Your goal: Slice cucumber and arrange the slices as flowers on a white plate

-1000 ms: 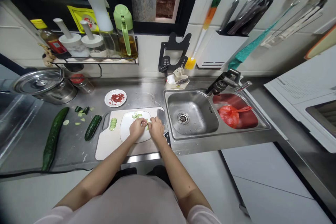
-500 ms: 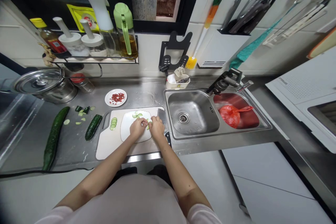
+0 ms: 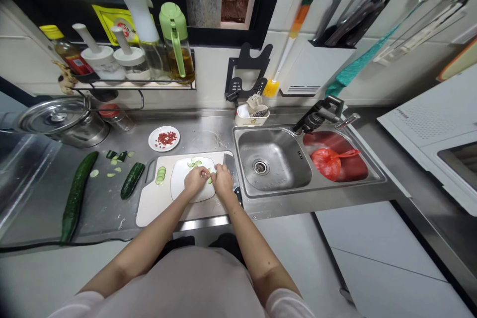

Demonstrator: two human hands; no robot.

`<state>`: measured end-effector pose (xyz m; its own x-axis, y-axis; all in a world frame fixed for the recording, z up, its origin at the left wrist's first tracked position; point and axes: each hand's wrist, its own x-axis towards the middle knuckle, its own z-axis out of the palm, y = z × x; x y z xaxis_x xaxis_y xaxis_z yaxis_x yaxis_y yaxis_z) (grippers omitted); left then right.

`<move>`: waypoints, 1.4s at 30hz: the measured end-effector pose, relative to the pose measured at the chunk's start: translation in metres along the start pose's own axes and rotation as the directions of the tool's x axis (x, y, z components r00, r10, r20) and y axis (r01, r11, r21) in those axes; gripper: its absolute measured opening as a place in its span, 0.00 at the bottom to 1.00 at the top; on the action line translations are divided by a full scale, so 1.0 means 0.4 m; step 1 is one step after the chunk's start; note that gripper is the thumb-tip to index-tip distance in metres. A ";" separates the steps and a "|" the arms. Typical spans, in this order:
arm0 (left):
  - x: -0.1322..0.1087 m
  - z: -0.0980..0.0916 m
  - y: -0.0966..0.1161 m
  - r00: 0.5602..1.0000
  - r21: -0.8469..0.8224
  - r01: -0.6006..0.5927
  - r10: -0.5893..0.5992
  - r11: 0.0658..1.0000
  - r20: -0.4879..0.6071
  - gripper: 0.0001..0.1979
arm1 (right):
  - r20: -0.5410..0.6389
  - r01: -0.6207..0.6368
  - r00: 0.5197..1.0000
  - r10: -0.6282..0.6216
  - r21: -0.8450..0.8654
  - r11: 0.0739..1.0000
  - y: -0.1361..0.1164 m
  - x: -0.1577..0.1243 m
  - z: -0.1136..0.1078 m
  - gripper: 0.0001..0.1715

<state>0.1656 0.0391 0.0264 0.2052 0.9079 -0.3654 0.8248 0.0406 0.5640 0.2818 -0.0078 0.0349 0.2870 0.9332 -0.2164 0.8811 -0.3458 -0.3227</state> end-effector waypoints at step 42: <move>0.001 0.006 -0.002 1.000 -0.029 0.014 -0.014 0.999 -0.005 0.04 | -0.158 0.028 0.987 0.010 0.236 0.971 0.066 0.011 -0.007 0.15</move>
<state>0.1662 0.0385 0.0240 0.1912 0.9093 -0.3695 0.8120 0.0650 0.5801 0.3073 -0.0124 0.0279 0.3518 0.9334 -0.0714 0.7751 -0.3332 -0.5369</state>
